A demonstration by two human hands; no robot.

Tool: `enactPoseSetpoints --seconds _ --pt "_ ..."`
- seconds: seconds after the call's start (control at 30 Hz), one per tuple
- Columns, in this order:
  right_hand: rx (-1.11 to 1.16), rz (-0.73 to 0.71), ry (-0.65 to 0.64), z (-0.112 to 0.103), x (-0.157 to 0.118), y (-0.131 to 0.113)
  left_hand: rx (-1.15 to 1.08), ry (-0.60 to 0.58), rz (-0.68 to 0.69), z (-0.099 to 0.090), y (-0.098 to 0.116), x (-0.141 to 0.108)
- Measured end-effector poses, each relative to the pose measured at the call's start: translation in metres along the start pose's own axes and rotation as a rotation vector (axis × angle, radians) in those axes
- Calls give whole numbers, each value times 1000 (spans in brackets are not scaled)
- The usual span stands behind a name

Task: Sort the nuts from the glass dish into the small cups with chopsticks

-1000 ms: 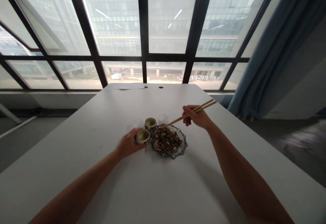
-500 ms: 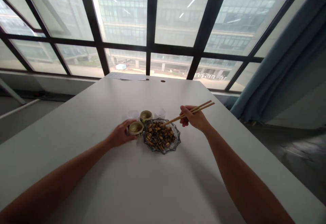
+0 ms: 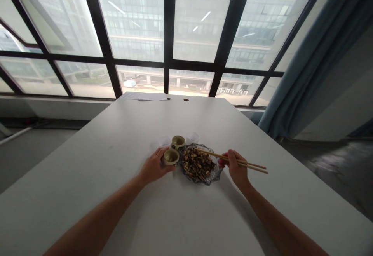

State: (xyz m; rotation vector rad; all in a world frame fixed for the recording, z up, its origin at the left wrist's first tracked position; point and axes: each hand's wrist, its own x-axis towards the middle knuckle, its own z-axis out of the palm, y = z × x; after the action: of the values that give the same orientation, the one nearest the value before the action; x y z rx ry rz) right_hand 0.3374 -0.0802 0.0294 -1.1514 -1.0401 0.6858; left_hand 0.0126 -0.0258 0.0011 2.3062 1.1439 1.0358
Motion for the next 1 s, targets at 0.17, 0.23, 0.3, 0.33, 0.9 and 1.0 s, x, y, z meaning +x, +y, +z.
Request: enactPoseSetpoints --seconds 0.17,0.23,0.3,0.33,0.9,1.0 --pt "77 49 120 -1 -4 15 -29 10 -4 -1 1 0" --pt "80 46 128 -1 -3 17 -42 30 -25 -2 0 0" --pt "69 30 124 -1 -3 17 -58 68 -52 -4 -2 1" --pt "60 24 122 -1 -3 17 -68 94 -62 -4 -3 2" --pt "6 4 33 6 -10 9 -302 278 -340 -12 -18 -5" --pt "-13 7 20 7 -9 5 -333 304 -372 -14 -19 -9"
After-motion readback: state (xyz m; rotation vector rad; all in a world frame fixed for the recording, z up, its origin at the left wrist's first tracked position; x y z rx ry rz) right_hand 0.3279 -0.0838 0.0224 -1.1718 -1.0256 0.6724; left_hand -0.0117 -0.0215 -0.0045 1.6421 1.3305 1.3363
